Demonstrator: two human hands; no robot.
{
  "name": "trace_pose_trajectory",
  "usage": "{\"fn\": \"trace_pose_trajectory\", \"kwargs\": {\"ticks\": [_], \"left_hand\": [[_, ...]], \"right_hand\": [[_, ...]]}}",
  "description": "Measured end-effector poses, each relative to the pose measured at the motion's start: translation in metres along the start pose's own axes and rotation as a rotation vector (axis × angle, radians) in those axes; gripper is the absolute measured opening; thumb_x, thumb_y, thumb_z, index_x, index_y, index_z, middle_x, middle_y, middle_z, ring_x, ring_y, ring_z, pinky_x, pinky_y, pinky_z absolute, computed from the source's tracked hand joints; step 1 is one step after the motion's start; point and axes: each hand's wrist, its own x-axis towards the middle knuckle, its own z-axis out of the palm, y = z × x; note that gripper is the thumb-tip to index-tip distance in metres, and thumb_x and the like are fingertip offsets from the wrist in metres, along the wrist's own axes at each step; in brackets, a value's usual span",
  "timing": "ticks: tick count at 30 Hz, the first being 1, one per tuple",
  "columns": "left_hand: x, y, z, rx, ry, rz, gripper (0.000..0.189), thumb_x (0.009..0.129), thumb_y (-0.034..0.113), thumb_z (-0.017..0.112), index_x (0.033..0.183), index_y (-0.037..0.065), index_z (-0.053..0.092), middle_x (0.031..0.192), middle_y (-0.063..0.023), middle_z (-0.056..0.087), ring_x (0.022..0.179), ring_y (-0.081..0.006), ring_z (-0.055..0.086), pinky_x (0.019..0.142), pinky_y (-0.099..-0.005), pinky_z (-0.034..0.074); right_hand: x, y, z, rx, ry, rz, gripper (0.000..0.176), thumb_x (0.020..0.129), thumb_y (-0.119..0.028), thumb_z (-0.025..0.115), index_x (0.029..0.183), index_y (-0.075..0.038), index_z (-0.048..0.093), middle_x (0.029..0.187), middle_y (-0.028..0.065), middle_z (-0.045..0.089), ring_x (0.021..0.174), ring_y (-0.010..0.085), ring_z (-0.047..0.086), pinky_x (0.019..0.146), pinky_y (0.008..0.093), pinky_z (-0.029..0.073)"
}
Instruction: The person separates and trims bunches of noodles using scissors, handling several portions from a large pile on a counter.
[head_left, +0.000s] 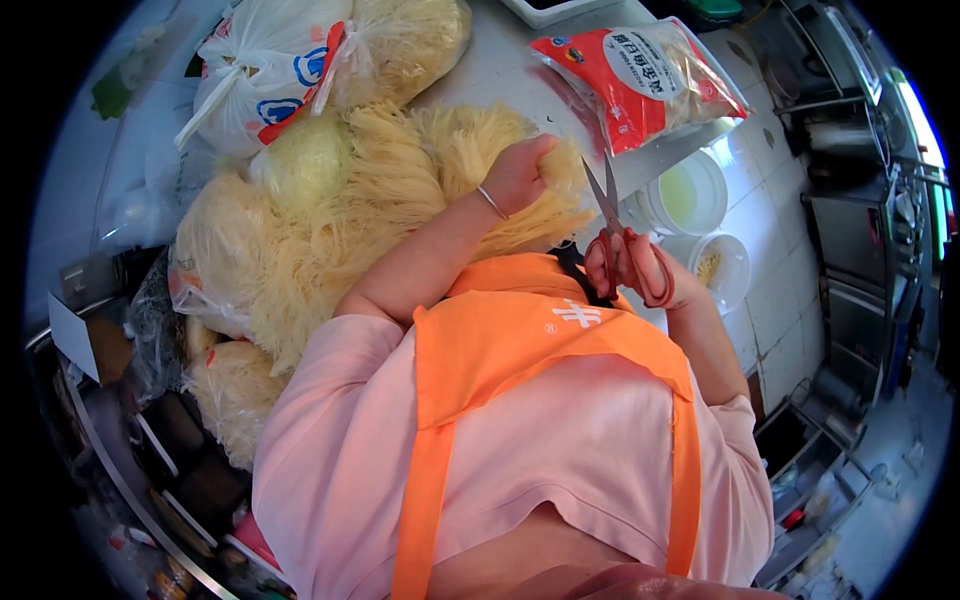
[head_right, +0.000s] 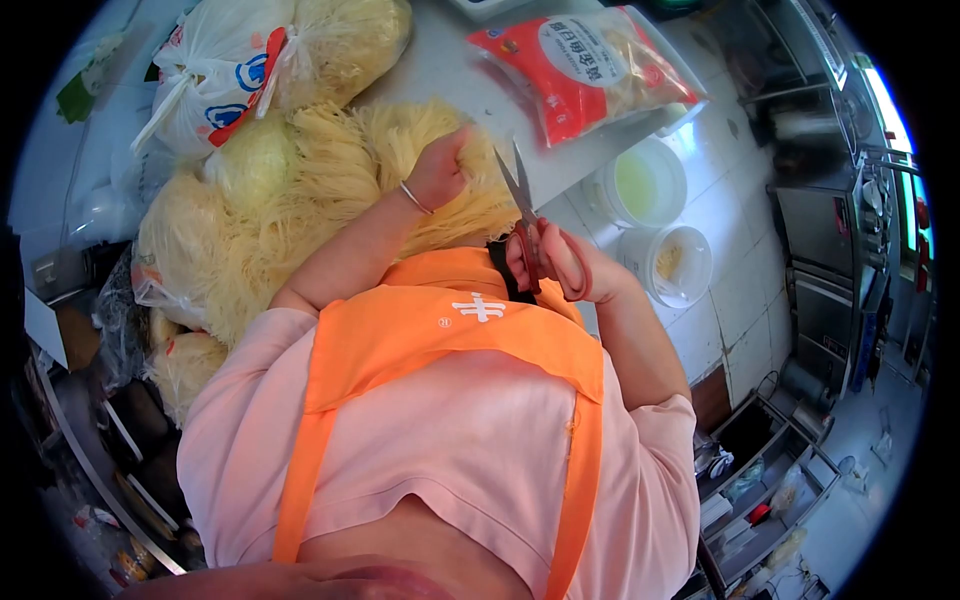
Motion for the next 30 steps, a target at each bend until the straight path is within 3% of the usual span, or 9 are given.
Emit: {"fn": "trace_pose_trajectory", "kwargs": {"ticks": [12, 19, 23, 25, 30], "left_hand": [[0.0, -0.005, 0.002, -0.046, 0.0, 0.091, 0.026, 0.071, 0.003, 0.061, 0.096, 0.007, 0.055, 0.084, -0.014, 0.059, 0.082, -0.0352, 0.057, 0.07, -0.0391, 0.046], [0.004, 0.005, -0.002, 0.153, -0.118, 0.27, 0.023, 0.064, 0.0, 0.06, 0.086, 0.005, 0.055, 0.078, -0.0134, 0.059, 0.08, -0.0371, 0.057, 0.07, -0.042, 0.045], [0.003, 0.011, 0.001, 0.243, -0.181, 0.307, 0.019, 0.064, 0.001, 0.061, 0.081, 0.005, 0.055, 0.077, -0.0143, 0.059, 0.078, -0.0376, 0.056, 0.069, -0.0428, 0.046], [0.0, 0.002, 0.007, 0.21, -0.151, 0.25, 0.019, 0.065, 0.001, 0.06, 0.083, 0.005, 0.056, 0.078, -0.0145, 0.06, 0.079, -0.0376, 0.057, 0.07, -0.0424, 0.046], [-0.004, 0.0, -0.002, 0.006, -0.154, 0.037, 0.025, 0.066, -0.002, 0.059, 0.09, 0.003, 0.058, 0.084, -0.016, 0.061, 0.083, -0.0366, 0.057, 0.073, -0.0399, 0.046]], "right_hand": [[-0.003, 0.0, -0.012, -0.07, -0.07, 0.099, 0.065, 0.091, -0.062, 0.025, 0.09, -0.003, 0.051, 0.075, 0.0055, 0.054, 0.066, 0.0139, 0.053, 0.061, 0.0254, 0.042], [0.005, -0.007, -0.014, -0.161, -0.07, 0.086, 0.067, 0.089, -0.065, 0.026, 0.091, -0.003, 0.051, 0.076, 0.0054, 0.054, 0.065, 0.0138, 0.053, 0.061, 0.0253, 0.042], [0.017, 0.0, -0.005, -0.045, 0.019, 0.06, 0.065, 0.09, -0.064, 0.028, 0.09, -0.003, 0.051, 0.073, 0.0046, 0.052, 0.063, 0.0135, 0.052, 0.06, 0.0252, 0.042], [0.024, -0.004, 0.0, -0.1, 0.084, 0.047, 0.059, 0.092, -0.059, 0.031, 0.078, -0.004, 0.05, 0.063, 0.0021, 0.048, 0.054, 0.0121, 0.048, 0.051, 0.0234, 0.039], [0.028, -0.008, 0.006, -0.133, 0.157, -0.015, 0.055, 0.094, -0.053, 0.033, 0.069, -0.006, 0.046, 0.059, 0.0004, 0.045, 0.05, 0.0106, 0.046, 0.046, 0.0221, 0.036]]}}
